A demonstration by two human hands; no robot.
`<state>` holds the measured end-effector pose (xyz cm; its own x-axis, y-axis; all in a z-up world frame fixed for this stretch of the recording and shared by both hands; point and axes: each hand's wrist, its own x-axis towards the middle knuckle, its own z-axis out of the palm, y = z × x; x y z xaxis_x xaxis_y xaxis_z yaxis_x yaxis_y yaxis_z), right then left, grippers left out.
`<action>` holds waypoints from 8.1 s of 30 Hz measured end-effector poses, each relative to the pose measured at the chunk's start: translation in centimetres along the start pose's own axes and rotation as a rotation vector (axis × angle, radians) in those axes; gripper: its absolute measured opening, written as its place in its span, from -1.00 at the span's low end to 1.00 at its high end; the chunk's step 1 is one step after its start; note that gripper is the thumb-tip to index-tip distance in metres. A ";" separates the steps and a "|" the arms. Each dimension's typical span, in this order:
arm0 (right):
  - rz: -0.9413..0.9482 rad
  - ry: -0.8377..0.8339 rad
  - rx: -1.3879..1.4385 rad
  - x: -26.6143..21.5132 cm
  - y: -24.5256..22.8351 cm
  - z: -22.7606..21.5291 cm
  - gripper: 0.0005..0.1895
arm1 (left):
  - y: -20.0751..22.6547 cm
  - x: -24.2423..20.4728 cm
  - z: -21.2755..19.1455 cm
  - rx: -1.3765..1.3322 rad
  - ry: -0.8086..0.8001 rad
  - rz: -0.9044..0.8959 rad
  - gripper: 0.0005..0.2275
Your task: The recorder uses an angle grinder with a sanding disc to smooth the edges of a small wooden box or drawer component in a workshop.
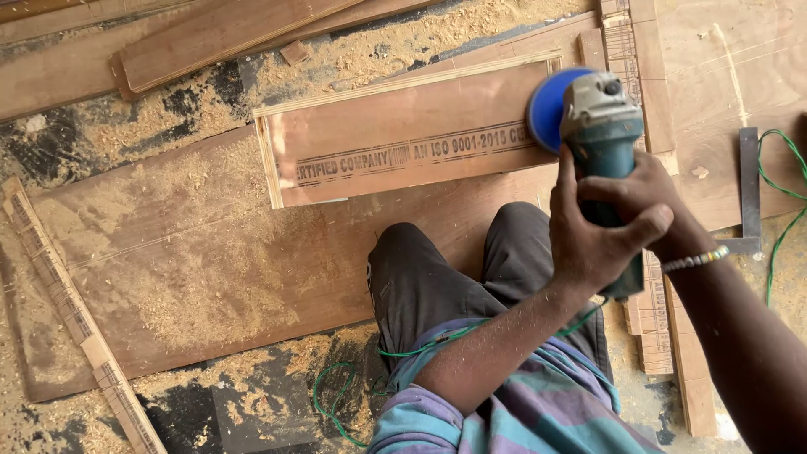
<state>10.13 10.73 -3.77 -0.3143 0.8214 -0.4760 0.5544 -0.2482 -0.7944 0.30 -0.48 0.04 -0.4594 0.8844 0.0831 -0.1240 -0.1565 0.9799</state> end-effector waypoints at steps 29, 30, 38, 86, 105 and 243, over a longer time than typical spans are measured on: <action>-0.215 -0.081 0.109 -2.9 -5.7 9.7 -0.36 | -0.8 -1.8 -7.5 -0.074 0.131 -0.066 0.09; -0.166 -0.047 0.075 -3.2 -5.5 9.3 -0.42 | -1.3 -2.1 -7.2 -0.021 0.095 -0.028 0.08; -0.254 -0.103 0.175 -5.0 -5.3 9.8 -0.48 | 0.7 -3.1 -7.6 0.047 0.026 -0.072 0.14; -0.141 -0.041 0.302 -7.7 -4.0 11.2 -0.51 | 1.5 -4.9 -9.4 0.146 -0.076 -0.075 0.15; -0.169 -0.089 0.359 -8.1 -3.6 11.4 -0.56 | 1.4 -5.4 -9.9 0.167 -0.113 -0.066 0.14; -0.077 -0.096 0.148 0.8 -4.7 5.5 -0.45 | -0.4 2.0 -4.3 -0.027 -0.031 -0.065 0.13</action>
<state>3.03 9.71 -2.56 -0.4276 0.7899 -0.4396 0.4086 -0.2649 -0.8734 -4.38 -0.55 -0.98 -0.4224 0.9061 0.0252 -0.1767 -0.1095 0.9782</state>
